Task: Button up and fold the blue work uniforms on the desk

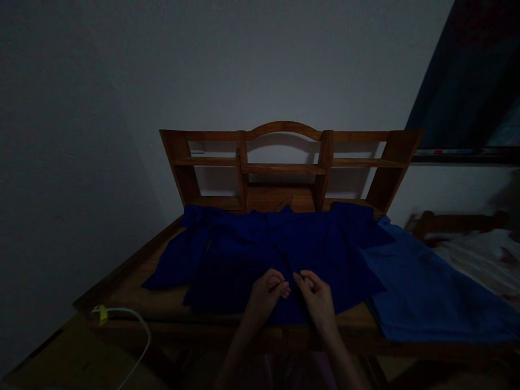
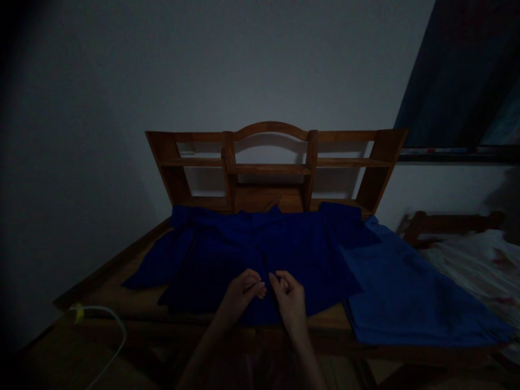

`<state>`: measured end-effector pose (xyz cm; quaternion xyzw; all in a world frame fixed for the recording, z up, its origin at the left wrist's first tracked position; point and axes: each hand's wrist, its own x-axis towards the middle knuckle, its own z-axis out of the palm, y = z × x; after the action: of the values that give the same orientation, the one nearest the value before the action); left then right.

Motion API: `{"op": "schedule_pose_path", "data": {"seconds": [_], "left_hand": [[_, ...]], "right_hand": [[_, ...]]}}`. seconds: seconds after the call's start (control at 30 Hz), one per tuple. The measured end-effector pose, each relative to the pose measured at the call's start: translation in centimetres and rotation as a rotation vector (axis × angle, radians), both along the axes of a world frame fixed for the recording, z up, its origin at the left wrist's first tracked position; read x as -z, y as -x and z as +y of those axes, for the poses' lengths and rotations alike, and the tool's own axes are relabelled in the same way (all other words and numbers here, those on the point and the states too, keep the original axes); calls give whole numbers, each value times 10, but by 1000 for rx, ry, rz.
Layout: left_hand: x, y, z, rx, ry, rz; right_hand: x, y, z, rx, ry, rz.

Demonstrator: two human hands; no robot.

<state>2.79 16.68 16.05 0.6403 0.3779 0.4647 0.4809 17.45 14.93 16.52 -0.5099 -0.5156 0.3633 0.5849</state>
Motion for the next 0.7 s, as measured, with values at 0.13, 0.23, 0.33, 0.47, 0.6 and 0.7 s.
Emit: {"op": "schedule_pose_path", "data": {"seconds": [0.13,0.23,0.33,0.47,0.6,0.7], "left_hand": [[-5,1,-3,-25,36,0],[-6,3,-3,-23,50,9],[-4,4,-3,-28,34,13],[-4,4,-4,-57,21,-5],[-7,4,-5,-86,26,-12],[-6,4,-5,-91,24,-8]], "right_hand": [[1,-2,-1,-16,37,47],[2,-2,-1,-46,13,7],[3,1,-2,-71,-46,-122],[4,5,-4,-8,-72,-224],[1,4,-7,-62,-28,-188],[-2,2,-8,-100,9,-114]]}}
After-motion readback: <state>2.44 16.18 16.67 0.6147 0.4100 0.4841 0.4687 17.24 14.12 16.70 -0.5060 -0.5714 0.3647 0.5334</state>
